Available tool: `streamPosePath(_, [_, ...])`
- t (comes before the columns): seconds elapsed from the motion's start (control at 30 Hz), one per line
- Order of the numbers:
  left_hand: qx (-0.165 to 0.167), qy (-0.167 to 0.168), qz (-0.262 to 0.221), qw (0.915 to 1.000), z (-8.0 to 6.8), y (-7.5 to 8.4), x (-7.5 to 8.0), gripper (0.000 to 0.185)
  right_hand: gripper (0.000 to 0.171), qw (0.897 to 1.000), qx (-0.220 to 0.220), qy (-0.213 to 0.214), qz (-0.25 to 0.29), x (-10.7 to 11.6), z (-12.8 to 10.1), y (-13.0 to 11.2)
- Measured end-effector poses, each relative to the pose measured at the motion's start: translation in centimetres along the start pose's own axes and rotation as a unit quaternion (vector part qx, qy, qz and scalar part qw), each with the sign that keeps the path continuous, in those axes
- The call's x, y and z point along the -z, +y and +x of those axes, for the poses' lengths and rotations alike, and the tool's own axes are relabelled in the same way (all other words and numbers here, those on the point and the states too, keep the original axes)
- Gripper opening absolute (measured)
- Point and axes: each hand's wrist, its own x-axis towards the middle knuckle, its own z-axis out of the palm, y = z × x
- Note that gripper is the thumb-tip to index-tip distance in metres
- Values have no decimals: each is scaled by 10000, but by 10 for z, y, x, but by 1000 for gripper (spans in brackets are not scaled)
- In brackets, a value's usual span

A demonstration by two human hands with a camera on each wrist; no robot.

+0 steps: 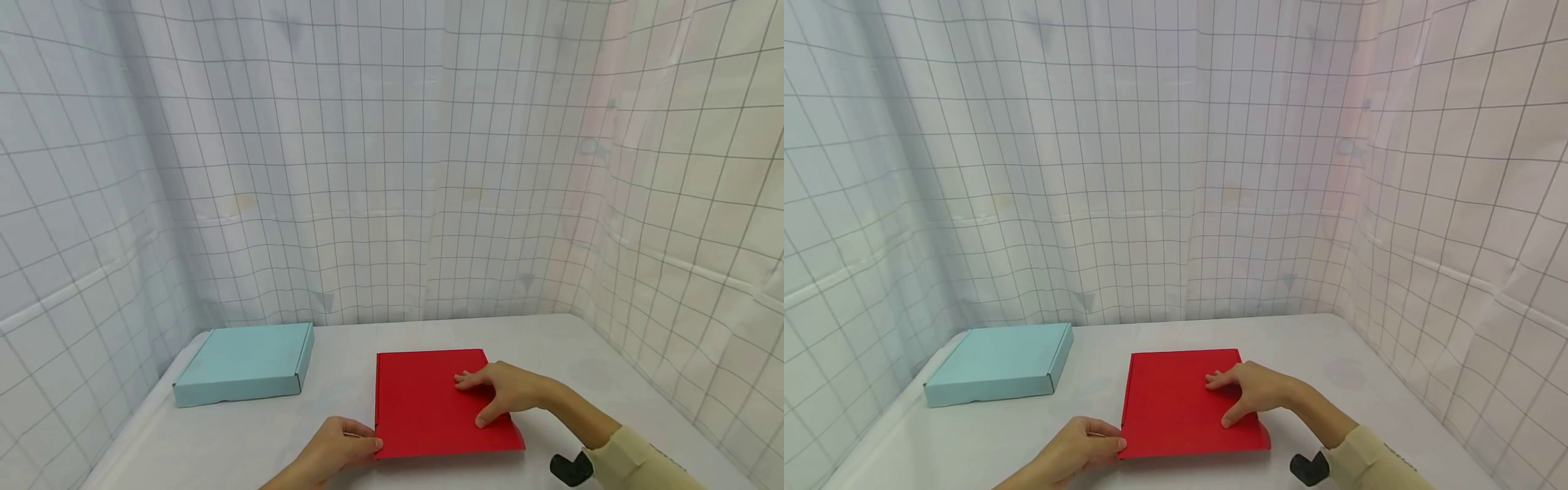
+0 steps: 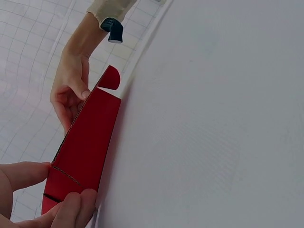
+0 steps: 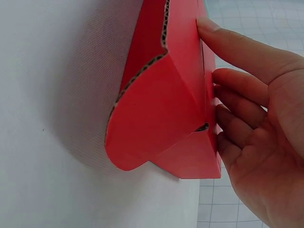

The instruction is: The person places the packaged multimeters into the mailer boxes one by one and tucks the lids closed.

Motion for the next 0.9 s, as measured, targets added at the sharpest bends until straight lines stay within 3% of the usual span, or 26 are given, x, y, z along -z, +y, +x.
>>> streamPosePath(0.27, [132, 327, 109, 9993, 0, -3, -1, 39, 65, 10000, 5, 17, 7, 0, -1, 0])
streamPosePath(0.4, [85, 326, 183, 9993, 1, -2, -1, 35, 65, 10000, 12, 33, 22, -1, -1, 0])
streamPosePath(0.77, [-326, 100, 982, 9946, 8, 0, 7, 25, 65, 9999, 113, 97, -9, -2, 0, 2])
streamPosePath(0.9, [-807, 104, 1469, 9858, 10, 3, 10, 31, 65, 9998, 164, 113, -27, -3, -2, 2])
